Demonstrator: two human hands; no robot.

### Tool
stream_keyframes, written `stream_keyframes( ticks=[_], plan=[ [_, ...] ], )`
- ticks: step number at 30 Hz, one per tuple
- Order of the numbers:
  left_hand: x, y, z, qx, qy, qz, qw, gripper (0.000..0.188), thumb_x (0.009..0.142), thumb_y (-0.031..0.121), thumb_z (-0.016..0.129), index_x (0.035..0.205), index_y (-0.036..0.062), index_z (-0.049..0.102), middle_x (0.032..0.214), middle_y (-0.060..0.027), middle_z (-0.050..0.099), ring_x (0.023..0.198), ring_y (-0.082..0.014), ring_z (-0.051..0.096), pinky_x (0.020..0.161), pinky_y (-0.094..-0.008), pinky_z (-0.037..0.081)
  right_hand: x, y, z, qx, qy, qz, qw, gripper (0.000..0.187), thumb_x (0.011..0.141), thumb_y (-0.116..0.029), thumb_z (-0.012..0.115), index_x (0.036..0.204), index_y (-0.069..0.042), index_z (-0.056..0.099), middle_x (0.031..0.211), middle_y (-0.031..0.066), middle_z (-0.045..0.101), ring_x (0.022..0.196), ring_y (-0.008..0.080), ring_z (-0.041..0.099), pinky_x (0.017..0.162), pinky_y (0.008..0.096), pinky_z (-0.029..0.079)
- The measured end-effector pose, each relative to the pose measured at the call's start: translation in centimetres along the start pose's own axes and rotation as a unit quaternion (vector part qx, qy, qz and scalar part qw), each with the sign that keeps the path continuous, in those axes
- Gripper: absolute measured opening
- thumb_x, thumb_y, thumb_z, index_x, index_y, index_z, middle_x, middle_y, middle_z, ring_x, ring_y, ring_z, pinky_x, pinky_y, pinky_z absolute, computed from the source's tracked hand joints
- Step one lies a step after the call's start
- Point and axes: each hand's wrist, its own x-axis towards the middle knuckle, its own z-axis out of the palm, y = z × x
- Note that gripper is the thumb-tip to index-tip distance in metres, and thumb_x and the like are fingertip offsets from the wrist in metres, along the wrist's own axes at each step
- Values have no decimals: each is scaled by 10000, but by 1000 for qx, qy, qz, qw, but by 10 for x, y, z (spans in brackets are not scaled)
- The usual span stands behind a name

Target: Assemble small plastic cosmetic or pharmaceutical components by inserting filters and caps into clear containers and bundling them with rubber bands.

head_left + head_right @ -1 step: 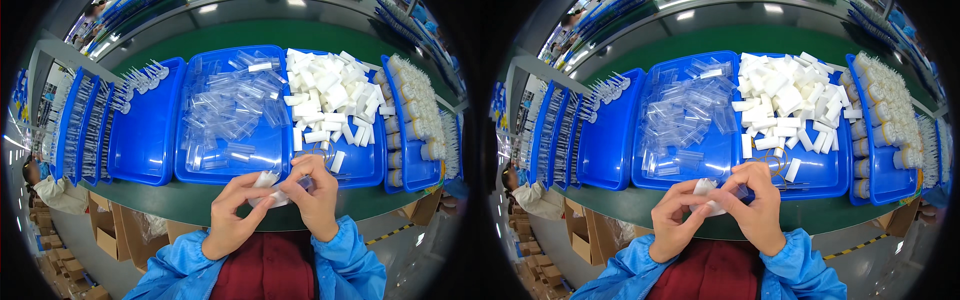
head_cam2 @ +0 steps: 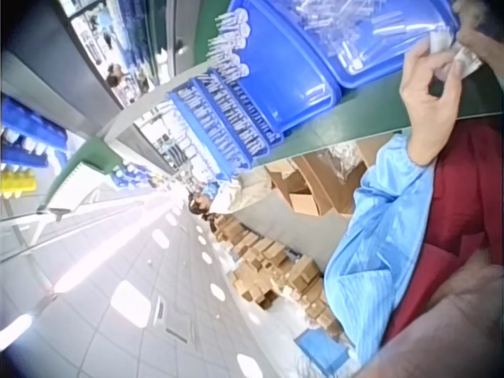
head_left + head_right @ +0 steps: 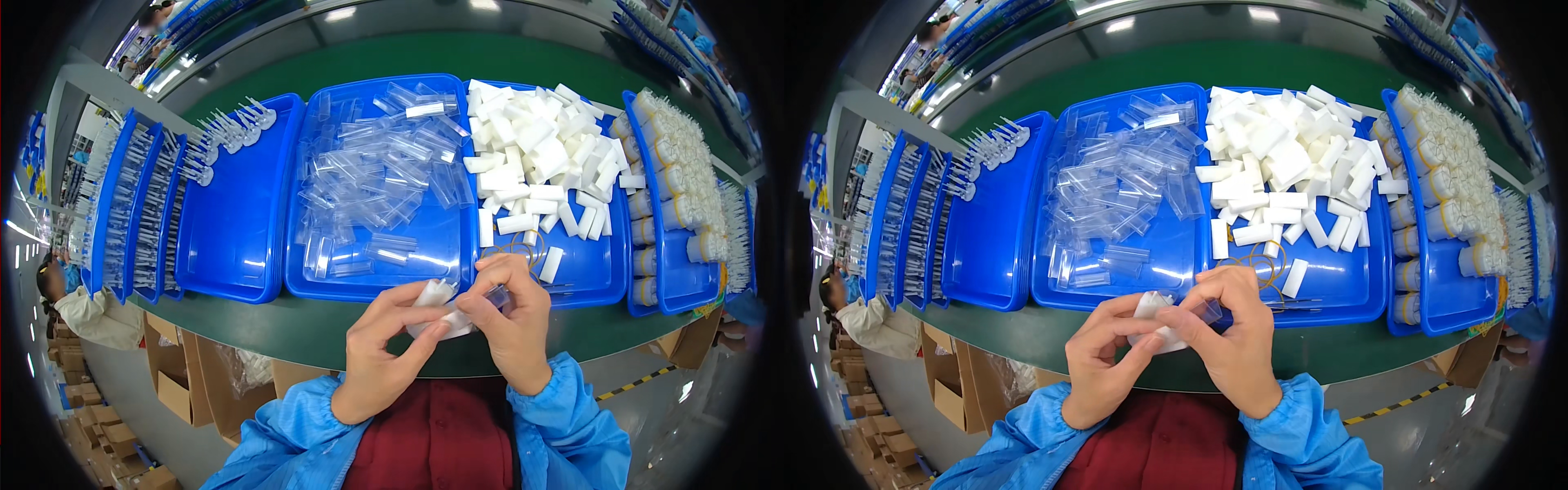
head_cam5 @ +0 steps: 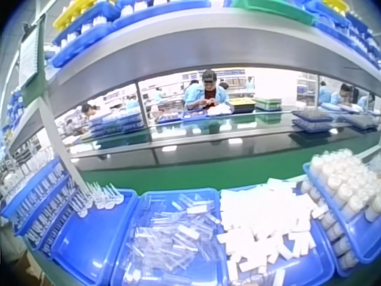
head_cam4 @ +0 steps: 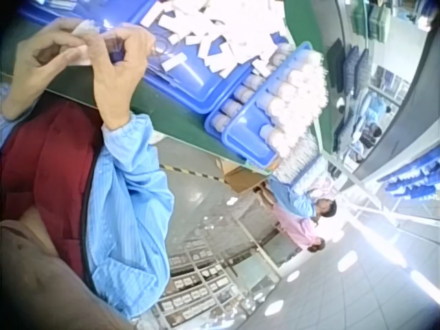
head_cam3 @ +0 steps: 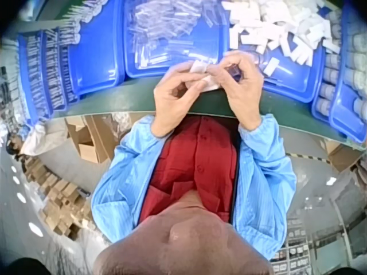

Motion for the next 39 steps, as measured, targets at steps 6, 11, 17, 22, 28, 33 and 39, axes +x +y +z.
stream_keyframes(
  ticks=[6, 11, 17, 22, 28, 33, 39],
  plan=[
    [-1, -3, 2, 11, 5, 7, 1000, 238, 884, -1, 736, 1121, -15, 734, 1246, -191, 653, 1115, -258, 663, 885, -345, 560, -1, 0, 7, -17, -9, 14, 1000, 240, 773, -174, 854, 826, -63, 647, 895, 62, 555, 967, 272, 534, 860, 374, 434],
    [-2, 1, 1, -31, 23, -29, 999, 286, 901, 3, 717, 1186, -17, 710, 1339, -196, 597, 1132, -273, 656, 922, -352, 546, 10, -5, -2, -29, -101, 37, 994, 400, 762, -195, 854, 1059, -42, 635, 1083, 104, 595, 1066, 291, 545, 918, 399, 431],
    [5, 11, -8, 82, -46, 17, 995, 390, 976, 73, 633, 1355, -11, 602, 1480, -242, 472, 1310, -303, 538, 1001, -363, 497, 2, -22, -10, -275, -114, -150, 943, 936, 697, -268, 867, 1476, -16, 413, 1398, 153, 532, 1238, 318, 528, 1042, 467, 394],
    [1, 14, -1, 25, -76, 10, 997, 510, 978, 105, 640, 1438, -55, 489, 1566, -296, 327, 1369, -337, 480, 990, -364, 509, 7, -16, -6, -371, -86, -180, 907, 938, 695, -392, 854, 1442, -5, 439, 1384, 151, 543, 1261, 302, 527, 1055, 478, 393],
    [-1, 18, 0, -34, -102, -9, 994, 547, 984, 50, 615, 1480, -58, 409, 1564, -272, 322, 1380, -336, 467, 1044, -394, 505, 11, -13, -17, -360, -94, -218, 902, 752, 694, -389, 850, 1290, -23, 573, 1216, 117, 647, 1142, 275, 608, 1013, 464, 425],
    [3, 12, -10, -183, -86, -95, 975, 497, 1012, 29, 563, 1451, -73, 354, 1483, -224, 432, 1343, -306, 512, 1067, -401, 492, 8, -8, -25, -285, -81, -246, 923, 738, 609, -323, 898, 1233, -43, 620, 1148, 96, 672, 1064, 261, 631, 936, 424, 458],
    [8, 16, -9, -241, -75, -149, 956, 403, 993, 21, 608, 1349, -62, 439, 1333, -180, 550, 1226, -271, 602, 1013, -375, 530, 4, -7, -20, -220, -52, -198, 954, 754, 565, -211, 920, 1241, -51, 626, 1169, 85, 653, 1069, 265, 609, 898, 397, 456]
  ],
)
